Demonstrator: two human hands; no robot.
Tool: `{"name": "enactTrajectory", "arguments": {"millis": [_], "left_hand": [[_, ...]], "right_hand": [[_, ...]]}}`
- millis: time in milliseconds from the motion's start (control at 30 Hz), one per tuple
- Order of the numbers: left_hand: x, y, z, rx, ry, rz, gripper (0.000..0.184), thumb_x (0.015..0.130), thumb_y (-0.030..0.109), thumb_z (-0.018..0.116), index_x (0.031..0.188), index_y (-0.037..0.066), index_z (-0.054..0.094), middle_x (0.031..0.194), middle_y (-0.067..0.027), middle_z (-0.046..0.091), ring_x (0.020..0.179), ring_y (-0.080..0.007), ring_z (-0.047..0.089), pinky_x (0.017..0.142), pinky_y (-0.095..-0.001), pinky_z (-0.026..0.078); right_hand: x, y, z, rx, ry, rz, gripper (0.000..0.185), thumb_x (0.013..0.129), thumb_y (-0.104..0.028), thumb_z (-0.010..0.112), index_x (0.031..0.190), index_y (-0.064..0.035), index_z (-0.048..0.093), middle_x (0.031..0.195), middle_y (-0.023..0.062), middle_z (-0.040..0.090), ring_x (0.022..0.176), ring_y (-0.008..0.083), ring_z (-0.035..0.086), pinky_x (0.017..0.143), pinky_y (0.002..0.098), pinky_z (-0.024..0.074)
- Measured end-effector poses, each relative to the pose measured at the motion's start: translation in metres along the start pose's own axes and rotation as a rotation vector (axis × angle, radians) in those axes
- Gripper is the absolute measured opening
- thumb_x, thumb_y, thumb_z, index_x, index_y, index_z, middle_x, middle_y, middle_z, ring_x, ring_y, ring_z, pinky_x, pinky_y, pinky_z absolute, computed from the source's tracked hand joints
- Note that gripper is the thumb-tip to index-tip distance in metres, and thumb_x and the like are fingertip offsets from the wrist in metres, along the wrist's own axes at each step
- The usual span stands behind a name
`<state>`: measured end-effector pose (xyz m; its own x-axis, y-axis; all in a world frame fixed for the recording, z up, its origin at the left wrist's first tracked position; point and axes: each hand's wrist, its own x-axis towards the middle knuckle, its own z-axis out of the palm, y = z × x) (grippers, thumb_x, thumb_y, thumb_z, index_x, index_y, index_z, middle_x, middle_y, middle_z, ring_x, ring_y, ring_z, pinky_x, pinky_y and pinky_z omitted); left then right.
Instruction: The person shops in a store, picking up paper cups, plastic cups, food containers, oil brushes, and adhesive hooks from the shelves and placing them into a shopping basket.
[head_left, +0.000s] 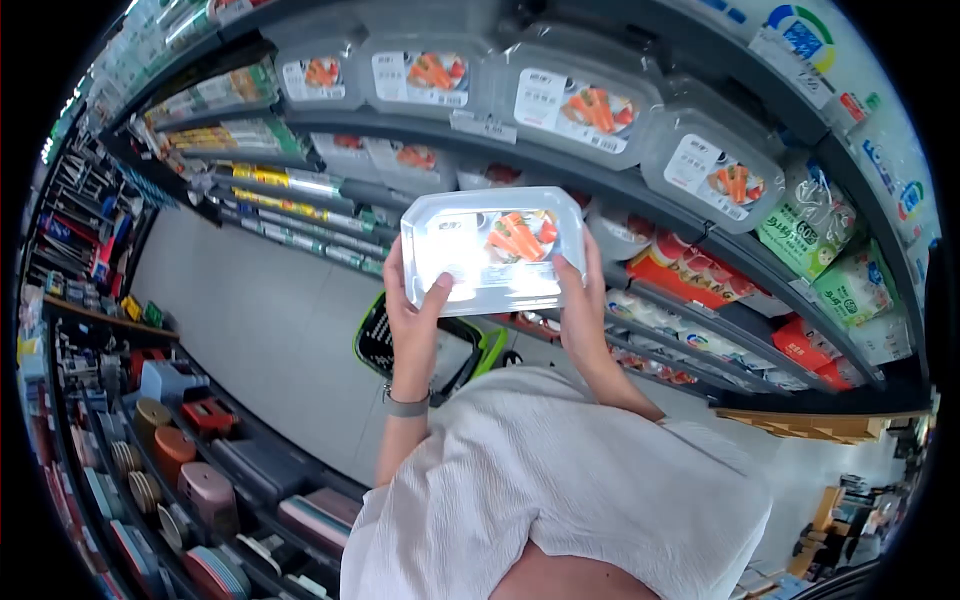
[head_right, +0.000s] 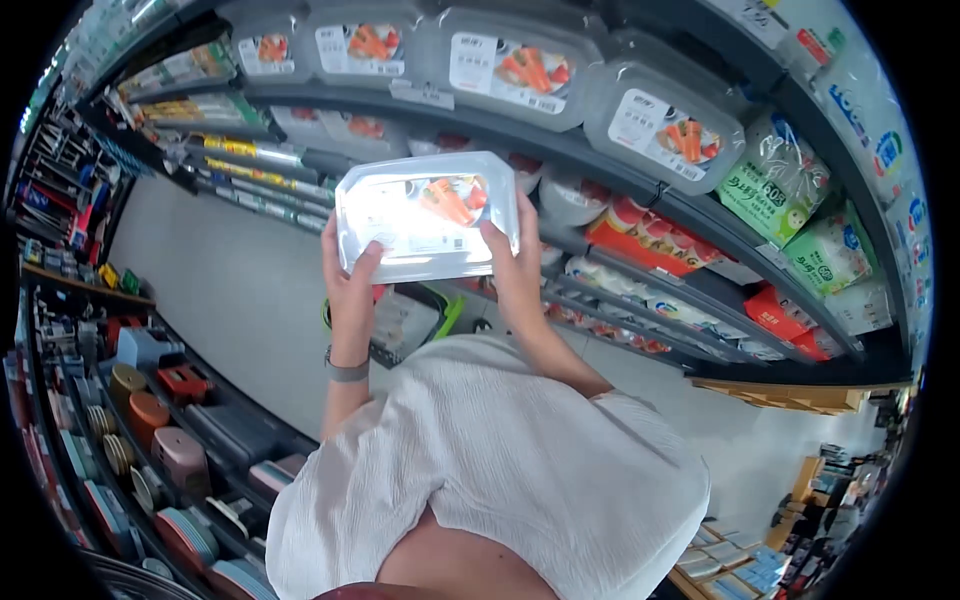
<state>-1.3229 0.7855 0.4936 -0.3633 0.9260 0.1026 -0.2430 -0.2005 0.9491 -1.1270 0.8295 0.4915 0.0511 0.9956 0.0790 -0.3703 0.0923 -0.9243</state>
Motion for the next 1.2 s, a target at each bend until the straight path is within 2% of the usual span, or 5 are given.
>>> {"name": "enactTrajectory", "arguments": {"millis": [133,400,900,1100,1200], "left_hand": [[-0.036,-0.02,-0.045,0.141,0.13,0.066,0.075,0.088,0.011,0.069,0.152,0.001,0.03,0.145,-0.0147,0.044,0.131,-0.0222,0.046,0.108,-0.0346,0.04],[-0.084,-0.027,-0.092,0.083,0.392,-0.005,0.07,0.091,0.01,0.066,0.152,0.005,0.031,0.136,-0.0131,0.052,0.122,-0.0199,0.053,0.102,-0.033,0.044],[-0.117,-0.005,-0.101,0.231,0.462,0.056,0.083,0.089,0.013,0.073,0.156,0.005,0.024,0.14,-0.0155,0.05,0.125,-0.0224,0.054,0.102,-0.0358,0.048],[-0.123,-0.004,-0.107,0.224,0.535,0.068,0.063,0.099,0.014,0.059,0.154,0.003,0.03,0.145,-0.0139,0.048,0.13,-0.02,0.05,0.108,-0.0326,0.041],[-0.125,-0.01,-0.114,0.234,0.582,0.094,0.055,0.107,0.029,0.044,0.154,0.002,0.031,0.15,-0.0132,0.043,0.136,-0.0199,0.043,0.113,-0.0331,0.034]], "right_hand": [[-0.004,0.026,0.013,0.038,-0.168,0.382,0.057,0.094,-0.019,0.067,0.143,-0.0016,0.045,0.127,0.0106,0.058,0.116,0.0171,0.057,0.098,0.0301,0.0456],[-0.005,0.055,0.057,-0.086,-0.495,0.373,0.057,0.096,-0.018,0.066,0.145,-0.0006,0.043,0.132,0.0115,0.058,0.119,0.0168,0.057,0.1,0.029,0.0449],[-0.021,0.076,0.081,-0.025,-0.569,0.468,0.046,0.101,-0.024,0.058,0.14,-0.0023,0.048,0.125,0.0093,0.06,0.117,0.015,0.056,0.099,0.0279,0.0437],[-0.026,0.08,0.091,-0.016,-0.611,0.446,0.047,0.103,-0.025,0.055,0.142,-0.0018,0.045,0.128,0.0109,0.059,0.115,0.0155,0.059,0.096,0.0289,0.048],[-0.027,0.082,0.093,-0.012,-0.604,0.462,0.045,0.106,-0.027,0.05,0.142,-0.0012,0.046,0.13,0.0103,0.059,0.114,0.0144,0.059,0.097,0.0279,0.0471]]}}
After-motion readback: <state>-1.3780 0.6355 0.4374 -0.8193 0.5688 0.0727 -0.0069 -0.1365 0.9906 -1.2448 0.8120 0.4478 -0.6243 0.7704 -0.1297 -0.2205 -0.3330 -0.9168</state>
